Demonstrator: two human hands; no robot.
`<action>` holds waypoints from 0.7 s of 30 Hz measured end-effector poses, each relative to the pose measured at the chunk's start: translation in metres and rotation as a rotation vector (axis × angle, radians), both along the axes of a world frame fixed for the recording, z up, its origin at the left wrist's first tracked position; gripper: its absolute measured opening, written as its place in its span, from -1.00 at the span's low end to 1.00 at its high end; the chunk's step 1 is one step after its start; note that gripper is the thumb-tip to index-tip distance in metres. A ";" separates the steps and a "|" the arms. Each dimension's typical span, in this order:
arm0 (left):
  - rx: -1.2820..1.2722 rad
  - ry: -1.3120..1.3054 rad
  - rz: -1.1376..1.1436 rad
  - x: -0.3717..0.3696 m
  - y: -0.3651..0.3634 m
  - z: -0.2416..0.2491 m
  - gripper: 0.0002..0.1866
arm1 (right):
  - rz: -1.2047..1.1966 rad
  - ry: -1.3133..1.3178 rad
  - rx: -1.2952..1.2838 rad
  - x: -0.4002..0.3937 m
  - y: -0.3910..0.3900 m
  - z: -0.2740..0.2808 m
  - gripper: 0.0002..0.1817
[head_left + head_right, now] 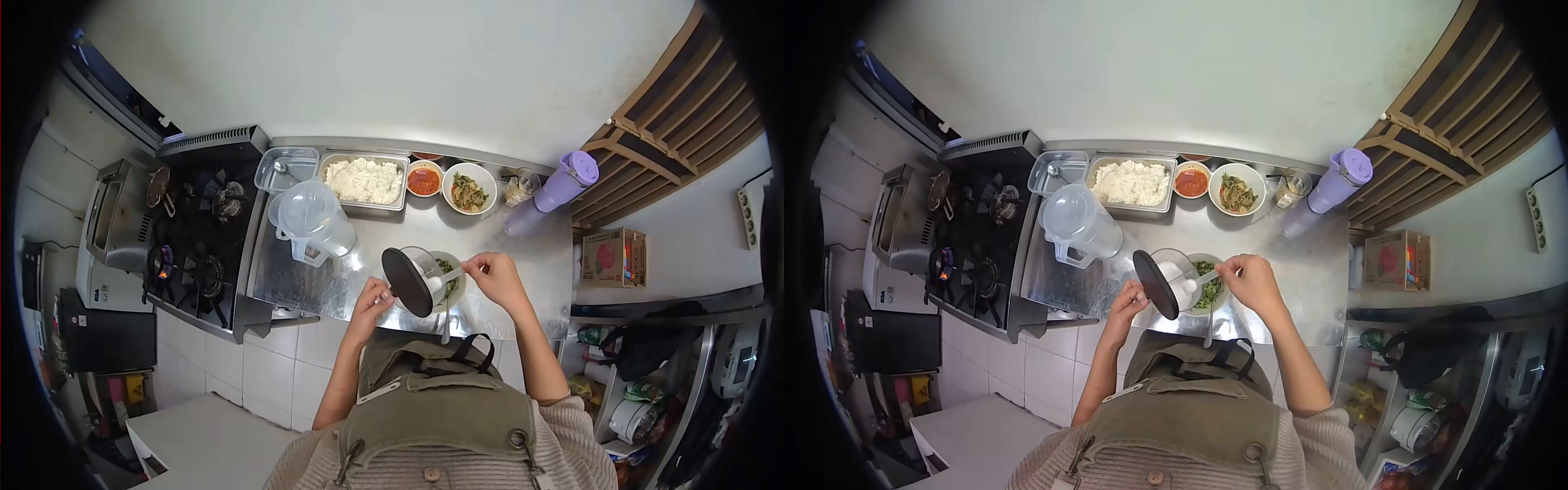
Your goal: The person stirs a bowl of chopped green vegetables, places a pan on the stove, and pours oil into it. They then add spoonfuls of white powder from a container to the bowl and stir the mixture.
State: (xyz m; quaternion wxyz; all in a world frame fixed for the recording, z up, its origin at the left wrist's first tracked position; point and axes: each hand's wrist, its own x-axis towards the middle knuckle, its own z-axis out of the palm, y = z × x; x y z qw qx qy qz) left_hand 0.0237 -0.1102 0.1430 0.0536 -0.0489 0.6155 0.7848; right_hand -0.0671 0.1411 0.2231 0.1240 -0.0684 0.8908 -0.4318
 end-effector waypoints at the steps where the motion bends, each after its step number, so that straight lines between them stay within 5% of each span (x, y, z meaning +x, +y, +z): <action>1: -0.009 -0.002 0.008 0.001 -0.002 -0.001 -0.89 | 0.005 0.010 0.015 0.000 -0.001 0.000 -0.74; 21: 0.047 -0.047 0.412 0.027 -0.059 0.002 -0.88 | -0.148 0.186 0.098 0.002 0.000 -0.041 -0.77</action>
